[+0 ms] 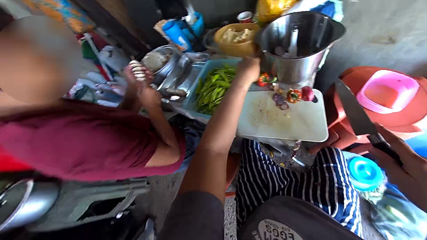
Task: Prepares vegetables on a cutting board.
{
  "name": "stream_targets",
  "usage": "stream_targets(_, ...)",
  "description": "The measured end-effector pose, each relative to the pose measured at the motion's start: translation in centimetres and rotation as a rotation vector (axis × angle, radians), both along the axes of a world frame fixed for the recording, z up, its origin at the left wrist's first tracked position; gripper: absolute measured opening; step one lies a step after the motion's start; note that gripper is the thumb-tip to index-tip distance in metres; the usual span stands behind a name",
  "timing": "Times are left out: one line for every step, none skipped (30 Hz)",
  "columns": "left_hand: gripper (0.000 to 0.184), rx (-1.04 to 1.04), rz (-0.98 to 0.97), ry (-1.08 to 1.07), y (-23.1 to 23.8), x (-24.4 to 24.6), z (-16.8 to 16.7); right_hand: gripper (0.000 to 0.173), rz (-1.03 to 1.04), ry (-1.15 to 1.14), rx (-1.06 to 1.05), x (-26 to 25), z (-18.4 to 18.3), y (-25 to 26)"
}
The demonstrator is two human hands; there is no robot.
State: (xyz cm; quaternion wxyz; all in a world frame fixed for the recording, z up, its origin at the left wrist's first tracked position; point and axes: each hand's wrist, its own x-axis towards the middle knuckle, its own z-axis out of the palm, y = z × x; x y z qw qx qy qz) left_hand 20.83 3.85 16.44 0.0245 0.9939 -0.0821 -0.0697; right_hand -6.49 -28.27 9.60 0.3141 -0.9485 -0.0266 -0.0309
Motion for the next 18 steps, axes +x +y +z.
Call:
stream_targets(0.063,0.036,-0.044,0.028,0.4,0.7,-1.3,0.057,0.000,0.036,0.005,0.1,0.3,0.2)
stream_targets(0.072,0.067,-0.085,0.037,0.7,1.3,-2.4,0.057,-0.002,0.053,0.006,0.2,0.4,0.4)
stream_targets(0.078,0.086,-0.121,0.037,0.8,1.9,-3.4,0.058,-0.003,0.054,0.011,0.3,0.5,0.7)
stream_targets(0.079,0.105,-0.159,0.027,1.0,2.3,-4.0,0.059,-0.002,0.045,0.021,0.3,0.4,0.9)
stream_targets(0.079,0.128,-0.191,0.017,1.0,2.5,-4.4,0.060,-0.001,0.035,0.032,0.3,0.2,1.1)
stream_targets(0.077,0.152,-0.219,0.008,1.1,2.7,-4.6,0.062,0.002,0.032,0.042,0.3,0.1,1.3)
stream_targets(0.077,0.187,-0.242,-0.001,1.0,2.8,-4.8,0.064,0.010,0.026,0.047,0.3,0.1,1.5)
stream_targets(0.077,0.221,-0.263,-0.008,1.0,2.9,-4.8,0.065,0.014,0.014,0.054,0.2,0.1,1.7)
stream_targets(0.078,0.242,-0.286,-0.014,1.0,2.9,-4.9,0.066,0.010,0.002,0.059,0.2,0.0,1.8)
stream_targets(0.081,0.252,-0.305,-0.017,1.0,2.9,-5.0,0.065,0.004,0.002,0.069,0.2,-0.2,1.9)
stream_targets(0.086,0.252,-0.317,-0.015,1.0,2.6,-5.1,0.063,-0.003,0.016,0.084,0.1,-0.3,1.9)
stream_targets(0.090,0.241,-0.321,-0.013,0.8,2.2,-5.0,0.062,-0.011,0.022,0.101,0.1,-0.5,1.9)
stream_targets(0.091,0.224,-0.314,-0.015,0.6,1.6,-4.7,0.061,-0.017,0.022,0.126,0.2,-0.7,1.9)
stream_targets(0.092,0.189,-0.291,-0.019,0.3,0.7,-4.3,0.060,-0.019,0.016,0.156,0.2,-0.7,1.9)
stream_targets(0.092,0.142,-0.259,-0.022,0.1,-0.5,-3.6,0.059,-0.017,-0.001,0.192,0.3,-0.8,2.0)
stream_targets(0.090,0.079,-0.226,-0.021,0.0,-2.0,-2.9,0.058,-0.013,-0.019,0.231,0.4,-0.9,2.2)
stream_targets(0.084,-0.004,-0.201,-0.020,0.2,-3.6,-2.3,0.056,0.001,-0.019,0.275,0.5,-0.8,2.5)
stream_targets(0.079,-0.092,-0.182,-0.012,0.6,-5.3,-2.0,0.054,0.023,-0.001,0.324,0.6,-0.7,2.8)
